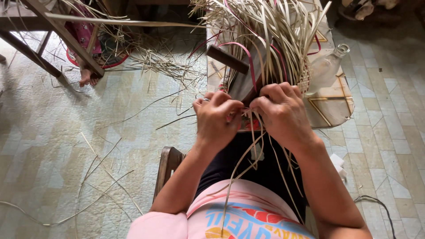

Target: Weaving natural fibers around a wooden form to create a basket

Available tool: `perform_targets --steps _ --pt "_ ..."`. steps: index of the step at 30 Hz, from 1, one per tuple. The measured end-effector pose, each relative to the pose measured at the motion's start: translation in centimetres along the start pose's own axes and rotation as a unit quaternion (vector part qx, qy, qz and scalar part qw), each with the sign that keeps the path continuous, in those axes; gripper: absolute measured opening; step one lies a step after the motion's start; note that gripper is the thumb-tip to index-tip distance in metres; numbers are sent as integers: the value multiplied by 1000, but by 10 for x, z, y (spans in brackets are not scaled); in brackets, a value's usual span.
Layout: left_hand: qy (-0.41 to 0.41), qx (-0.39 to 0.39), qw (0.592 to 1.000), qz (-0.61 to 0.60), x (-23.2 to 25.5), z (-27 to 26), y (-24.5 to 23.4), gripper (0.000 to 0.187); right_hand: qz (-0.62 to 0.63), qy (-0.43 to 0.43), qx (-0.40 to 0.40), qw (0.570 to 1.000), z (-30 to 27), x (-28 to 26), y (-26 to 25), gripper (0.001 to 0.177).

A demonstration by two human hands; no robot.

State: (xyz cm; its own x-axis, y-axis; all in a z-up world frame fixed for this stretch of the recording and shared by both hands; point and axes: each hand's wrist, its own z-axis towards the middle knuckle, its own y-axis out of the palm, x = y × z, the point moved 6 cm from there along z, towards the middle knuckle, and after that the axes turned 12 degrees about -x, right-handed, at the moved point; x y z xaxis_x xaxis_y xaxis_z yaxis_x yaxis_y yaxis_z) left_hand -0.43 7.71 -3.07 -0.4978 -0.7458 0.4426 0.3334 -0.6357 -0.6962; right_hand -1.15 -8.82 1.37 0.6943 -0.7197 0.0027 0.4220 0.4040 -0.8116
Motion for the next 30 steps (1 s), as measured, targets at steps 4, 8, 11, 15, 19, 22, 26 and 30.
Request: perform_targets --steps 4,8,11,15,19,22,26,30 --pt "-39 -5 999 -13 -57 -1 -9 12 -35 4 -15 999 1 -4 2 15" --pt "-154 12 976 155 -136 -7 -13 7 -44 12 -18 999 6 -11 -3 15" --pt "-182 51 959 212 -144 -9 -17 15 -46 25 -24 998 11 -14 -7 15" --pt "48 157 985 -42 -68 -1 -18 43 -17 23 -9 1000 19 2 7 13" --pt "121 120 977 -126 12 1 7 55 105 35 20 994 22 9 -17 25" --pt "128 109 971 -169 18 18 22 63 306 54 31 950 9 20 -36 17" --pt "133 135 966 -173 19 48 7 36 294 101 66 948 -18 41 -32 15" --pt "139 62 935 -321 15 86 -7 9 275 123 75 951 -20 35 -11 15"
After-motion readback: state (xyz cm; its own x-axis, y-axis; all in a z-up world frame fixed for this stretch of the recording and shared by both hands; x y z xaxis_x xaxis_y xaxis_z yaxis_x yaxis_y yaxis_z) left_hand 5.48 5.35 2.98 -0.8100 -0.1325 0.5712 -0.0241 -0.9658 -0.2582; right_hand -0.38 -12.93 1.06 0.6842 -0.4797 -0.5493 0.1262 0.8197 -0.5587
